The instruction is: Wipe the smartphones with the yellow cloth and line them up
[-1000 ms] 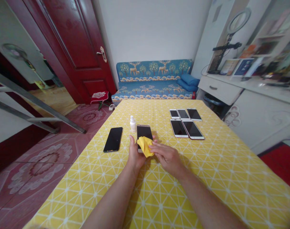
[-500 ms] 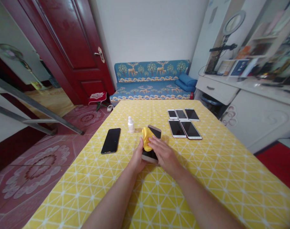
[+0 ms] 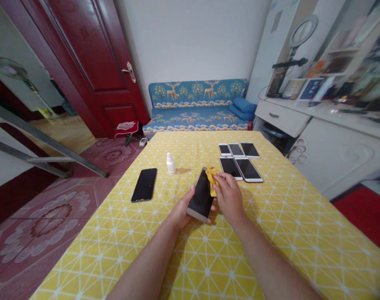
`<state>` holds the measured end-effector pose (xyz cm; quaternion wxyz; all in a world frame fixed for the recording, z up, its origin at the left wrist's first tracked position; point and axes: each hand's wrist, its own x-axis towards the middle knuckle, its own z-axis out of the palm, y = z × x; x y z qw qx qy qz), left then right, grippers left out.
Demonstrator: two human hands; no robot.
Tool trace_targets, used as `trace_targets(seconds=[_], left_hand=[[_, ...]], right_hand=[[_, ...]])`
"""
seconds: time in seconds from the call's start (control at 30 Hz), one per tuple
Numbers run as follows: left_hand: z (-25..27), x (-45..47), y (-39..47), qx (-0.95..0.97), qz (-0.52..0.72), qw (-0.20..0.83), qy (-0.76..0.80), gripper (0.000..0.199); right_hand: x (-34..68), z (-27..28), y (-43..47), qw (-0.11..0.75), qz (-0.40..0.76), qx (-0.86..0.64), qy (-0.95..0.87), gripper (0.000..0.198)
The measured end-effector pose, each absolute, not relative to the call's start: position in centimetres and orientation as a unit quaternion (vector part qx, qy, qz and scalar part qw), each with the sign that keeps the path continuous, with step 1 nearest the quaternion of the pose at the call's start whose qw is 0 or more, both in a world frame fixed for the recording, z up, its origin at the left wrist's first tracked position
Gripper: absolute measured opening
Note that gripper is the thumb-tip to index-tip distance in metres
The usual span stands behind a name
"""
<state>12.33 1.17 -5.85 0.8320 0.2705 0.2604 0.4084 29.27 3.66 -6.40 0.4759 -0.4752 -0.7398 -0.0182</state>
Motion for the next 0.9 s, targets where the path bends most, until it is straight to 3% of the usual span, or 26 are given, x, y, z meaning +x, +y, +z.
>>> trace_targets(seconds=[0.37, 0.57, 0.9], left_hand=[[-5.7, 12.7, 1.8, 0.217, 0.532, 0.766, 0.29, 0.04], [-5.3, 12.3, 2.1, 0.169, 0.542, 0.776, 0.276, 0.049], [-6.0, 12.2, 2.5, 0.193, 0.602, 0.686, 0.359, 0.026]], right_hand=[[26.9, -5.9, 1.8, 0.438, 0.033, -0.379, -0.815, 0.026], [25.8, -5.2, 0.4, 0.412, 0.062, -0.332, -0.846, 0.024], [27.3, -5.8, 1.5, 0.524, 0.105, -0.384, -0.753, 0.023]])
